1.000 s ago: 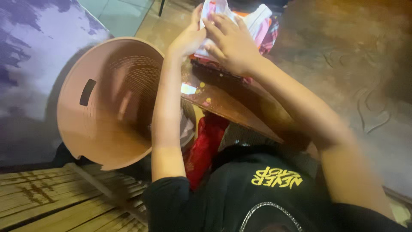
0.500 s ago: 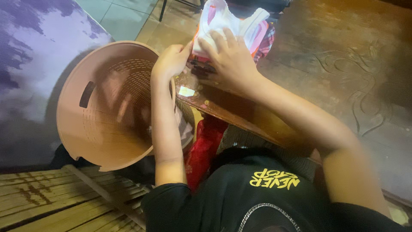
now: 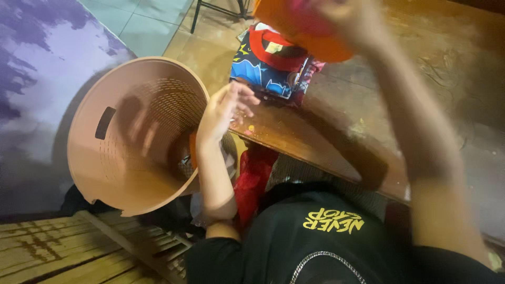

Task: The person folds multiple shirts one by one on a wooden table, smoothing each garment and stacking them neatly. The person handles an orange shirt, a pink shirt, a white shirt, and a black shirt, placing each folded item into a growing stack.

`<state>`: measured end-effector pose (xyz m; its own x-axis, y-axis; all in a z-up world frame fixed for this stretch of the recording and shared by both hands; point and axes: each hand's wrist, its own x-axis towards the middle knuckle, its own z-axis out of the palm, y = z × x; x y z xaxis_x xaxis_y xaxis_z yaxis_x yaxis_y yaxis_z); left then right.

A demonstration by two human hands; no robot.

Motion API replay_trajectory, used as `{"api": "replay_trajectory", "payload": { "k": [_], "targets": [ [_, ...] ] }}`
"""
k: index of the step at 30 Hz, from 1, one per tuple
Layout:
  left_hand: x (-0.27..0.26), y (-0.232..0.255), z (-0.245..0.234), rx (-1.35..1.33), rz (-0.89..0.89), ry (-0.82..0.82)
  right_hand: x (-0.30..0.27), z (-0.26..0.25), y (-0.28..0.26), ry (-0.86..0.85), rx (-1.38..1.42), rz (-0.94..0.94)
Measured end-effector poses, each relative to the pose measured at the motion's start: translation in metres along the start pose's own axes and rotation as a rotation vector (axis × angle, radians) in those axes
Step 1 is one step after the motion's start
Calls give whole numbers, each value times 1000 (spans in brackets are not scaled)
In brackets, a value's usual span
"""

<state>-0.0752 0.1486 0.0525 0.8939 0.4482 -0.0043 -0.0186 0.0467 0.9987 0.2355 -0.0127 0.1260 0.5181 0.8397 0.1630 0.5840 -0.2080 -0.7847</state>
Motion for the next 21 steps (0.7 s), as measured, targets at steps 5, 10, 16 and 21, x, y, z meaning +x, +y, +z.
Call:
{"api": "replay_trajectory", "payload": {
  "k": [5,10,16,21],
  "targets": [
    [-6,-8,8,60,-4,305,-39,-74,32,140,-58,116],
    [25,-25,8,10,-91,400,-106,-102,34,250,-126,139],
    [48,-55,8,-35,96,440,-195,-70,32,162,-256,154],
    [53,-48,19,92,229,456,-220,-37,57,105,-807,-398]
  ]
}}
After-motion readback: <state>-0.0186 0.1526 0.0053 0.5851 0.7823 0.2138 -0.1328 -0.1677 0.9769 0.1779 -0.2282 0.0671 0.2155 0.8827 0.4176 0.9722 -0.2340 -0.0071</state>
